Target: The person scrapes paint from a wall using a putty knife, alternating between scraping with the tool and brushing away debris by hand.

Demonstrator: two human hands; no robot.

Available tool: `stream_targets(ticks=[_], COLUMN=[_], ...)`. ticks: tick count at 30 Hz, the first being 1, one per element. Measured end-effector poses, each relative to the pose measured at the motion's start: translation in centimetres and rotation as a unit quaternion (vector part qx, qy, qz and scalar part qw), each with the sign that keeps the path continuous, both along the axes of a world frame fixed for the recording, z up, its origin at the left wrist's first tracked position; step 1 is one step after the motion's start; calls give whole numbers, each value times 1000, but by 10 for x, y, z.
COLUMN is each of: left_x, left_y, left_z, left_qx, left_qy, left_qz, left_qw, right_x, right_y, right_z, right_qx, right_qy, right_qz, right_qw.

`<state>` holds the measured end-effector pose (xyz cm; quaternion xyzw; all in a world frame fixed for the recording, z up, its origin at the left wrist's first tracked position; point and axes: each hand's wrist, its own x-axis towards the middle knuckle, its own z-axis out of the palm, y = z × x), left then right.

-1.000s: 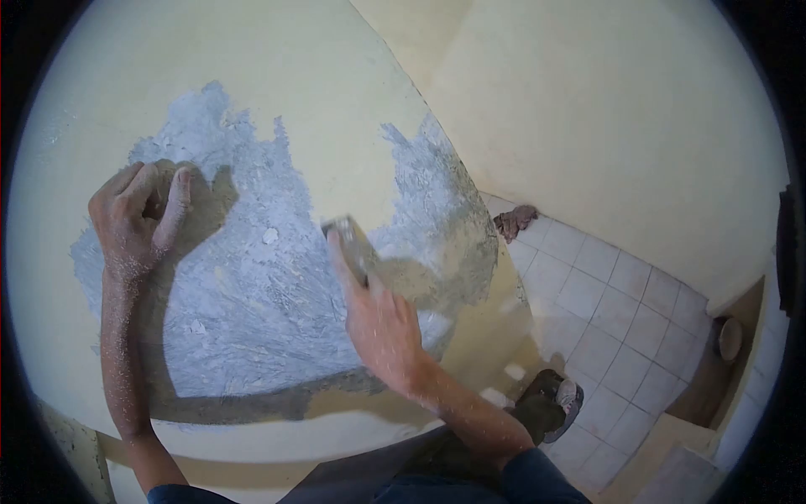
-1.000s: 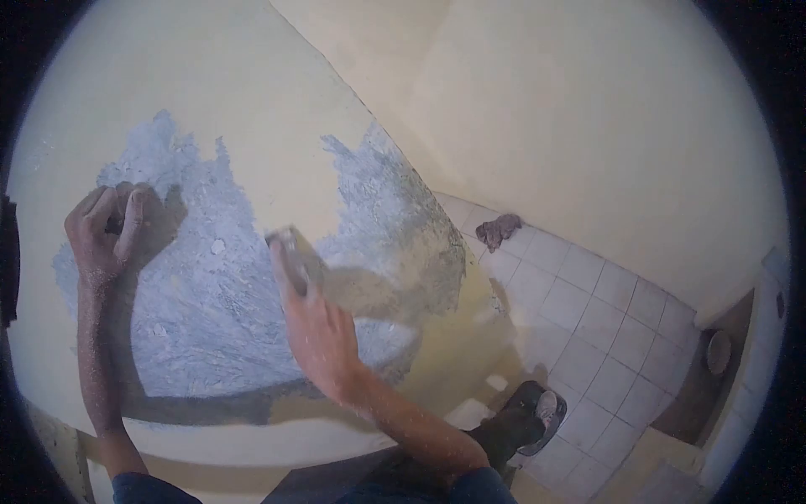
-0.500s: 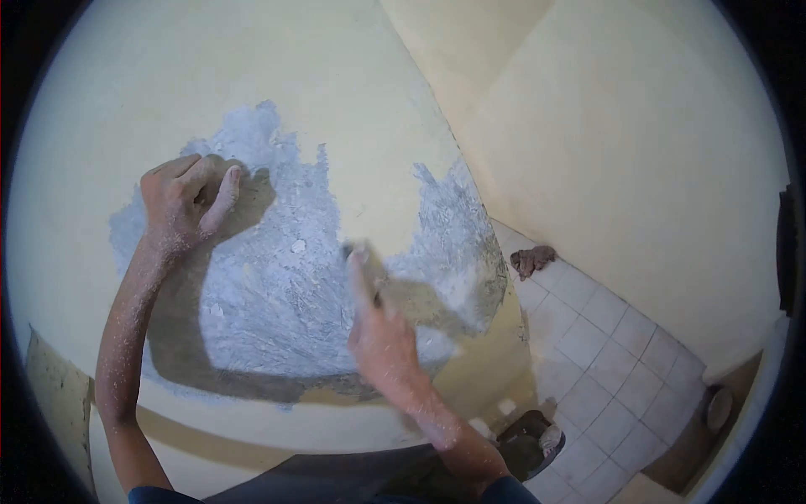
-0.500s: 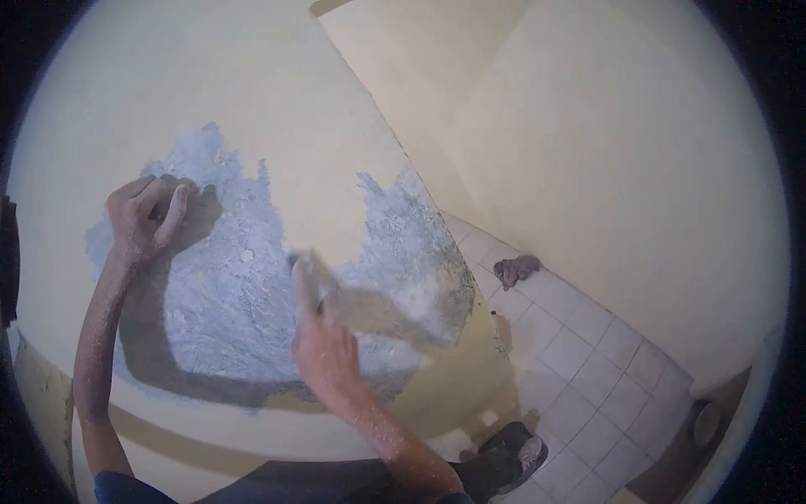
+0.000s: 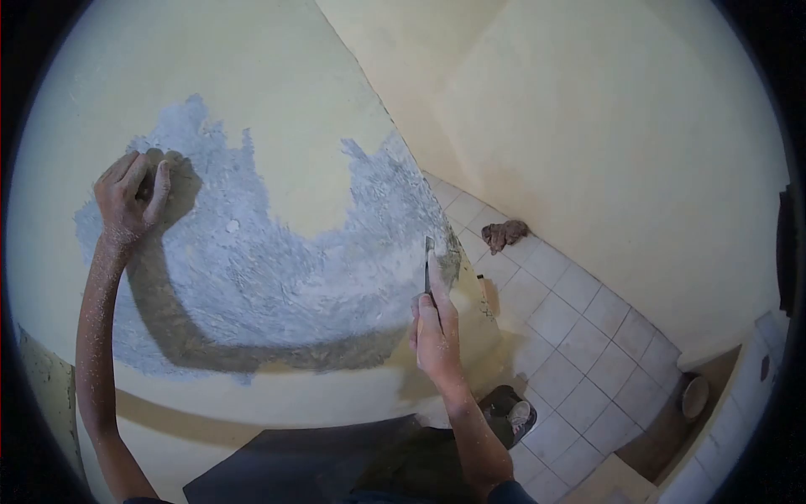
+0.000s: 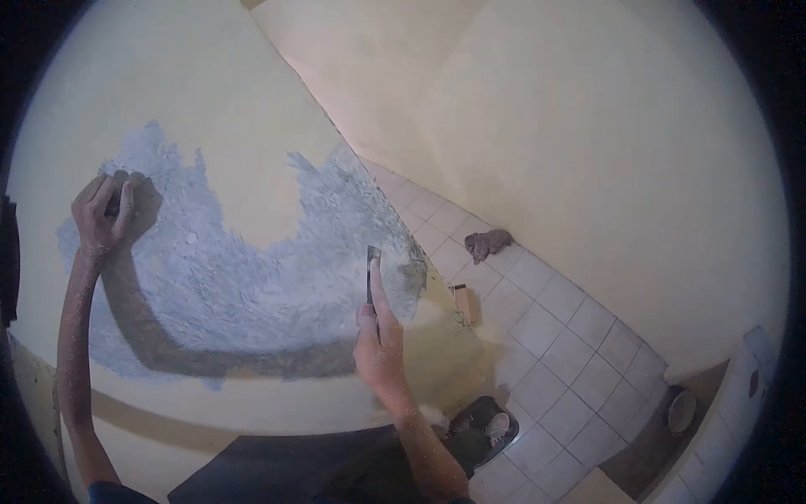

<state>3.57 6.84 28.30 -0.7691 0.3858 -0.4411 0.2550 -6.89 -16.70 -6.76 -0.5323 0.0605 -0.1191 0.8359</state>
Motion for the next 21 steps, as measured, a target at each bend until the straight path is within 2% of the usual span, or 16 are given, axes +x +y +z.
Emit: stream_targets(ticks=[6, 9, 11, 17, 21], left_x=[2, -12, -18, -24, -28], left_y=[9, 19, 20, 15, 25], left_z=[10, 15, 12, 4, 6], left_qx=[76, 78, 91, 91, 111], left_qy=[1, 17, 10, -13, -5], left_qz=[-31, 23, 20, -9, -8], left_qw=[997, 997, 996, 996, 994], right_x=[-19, -22, -32, -26, -28], right_y=[-20, -25, -28, -3, 21], right_z=[-23, -26, -30, -28, -49], right_qx=[40, 42, 45, 1, -43], right_qy=[51, 62, 79, 29, 10], right_qz=[35, 82, 121, 155, 128], right_qw=[997, 994, 989, 987, 991])
